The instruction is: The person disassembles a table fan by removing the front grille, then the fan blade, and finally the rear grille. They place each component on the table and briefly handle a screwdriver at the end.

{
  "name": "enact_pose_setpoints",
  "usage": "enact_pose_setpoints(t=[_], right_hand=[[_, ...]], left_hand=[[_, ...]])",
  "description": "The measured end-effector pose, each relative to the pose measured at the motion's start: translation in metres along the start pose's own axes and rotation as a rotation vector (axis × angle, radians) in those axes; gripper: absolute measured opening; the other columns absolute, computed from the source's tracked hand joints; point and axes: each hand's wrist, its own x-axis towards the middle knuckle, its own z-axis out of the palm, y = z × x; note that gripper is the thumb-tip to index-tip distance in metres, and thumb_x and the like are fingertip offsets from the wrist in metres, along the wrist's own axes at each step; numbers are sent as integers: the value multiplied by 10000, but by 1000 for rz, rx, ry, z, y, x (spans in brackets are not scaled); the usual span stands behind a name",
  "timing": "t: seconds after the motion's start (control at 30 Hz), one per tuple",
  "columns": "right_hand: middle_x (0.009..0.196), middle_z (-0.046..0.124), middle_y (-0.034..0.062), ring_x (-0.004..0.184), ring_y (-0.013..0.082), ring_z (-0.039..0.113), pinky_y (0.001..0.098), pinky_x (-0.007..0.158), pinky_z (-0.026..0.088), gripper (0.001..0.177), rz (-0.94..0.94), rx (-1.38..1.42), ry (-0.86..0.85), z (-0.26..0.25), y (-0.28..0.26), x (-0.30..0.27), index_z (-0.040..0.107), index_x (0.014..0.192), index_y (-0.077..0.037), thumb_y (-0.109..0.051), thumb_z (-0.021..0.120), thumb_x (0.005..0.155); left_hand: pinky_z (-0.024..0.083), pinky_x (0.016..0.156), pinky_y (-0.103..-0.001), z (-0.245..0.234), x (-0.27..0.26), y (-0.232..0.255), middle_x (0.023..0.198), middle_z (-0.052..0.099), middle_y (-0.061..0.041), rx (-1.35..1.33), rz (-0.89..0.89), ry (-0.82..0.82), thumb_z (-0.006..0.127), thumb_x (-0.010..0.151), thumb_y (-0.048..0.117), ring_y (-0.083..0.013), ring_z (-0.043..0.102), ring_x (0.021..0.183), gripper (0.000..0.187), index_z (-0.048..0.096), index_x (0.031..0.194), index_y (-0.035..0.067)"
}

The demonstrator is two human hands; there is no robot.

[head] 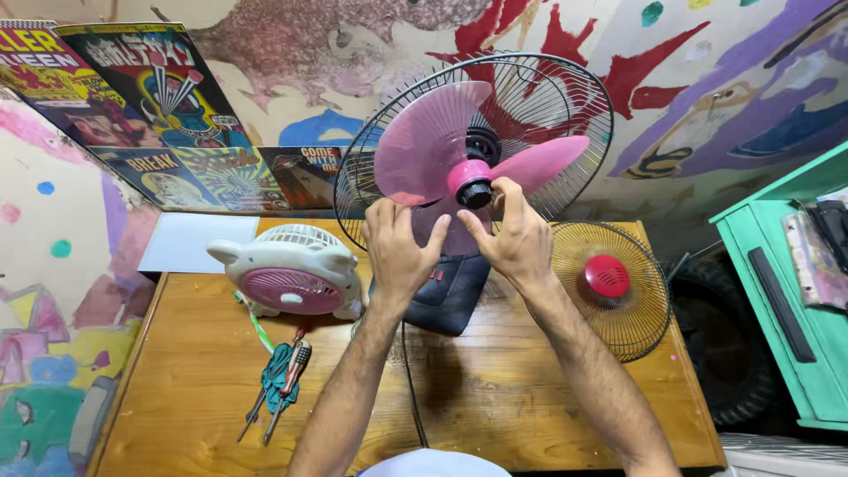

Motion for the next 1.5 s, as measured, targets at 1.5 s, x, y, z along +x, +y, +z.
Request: enact_pose_setpoints(t=[1.5], right_hand=[[795, 515, 122, 727, 295, 555, 411, 607, 505, 353, -583, -235, -235, 9, 32, 31, 557, 1159, -52, -225, 767, 935]], left_hand=[[470, 689, -489, 55, 16, -35, 791, 586, -104, -169, 90, -162, 515, 1069, 252, -333, 597, 774, 256, 602, 896, 86]])
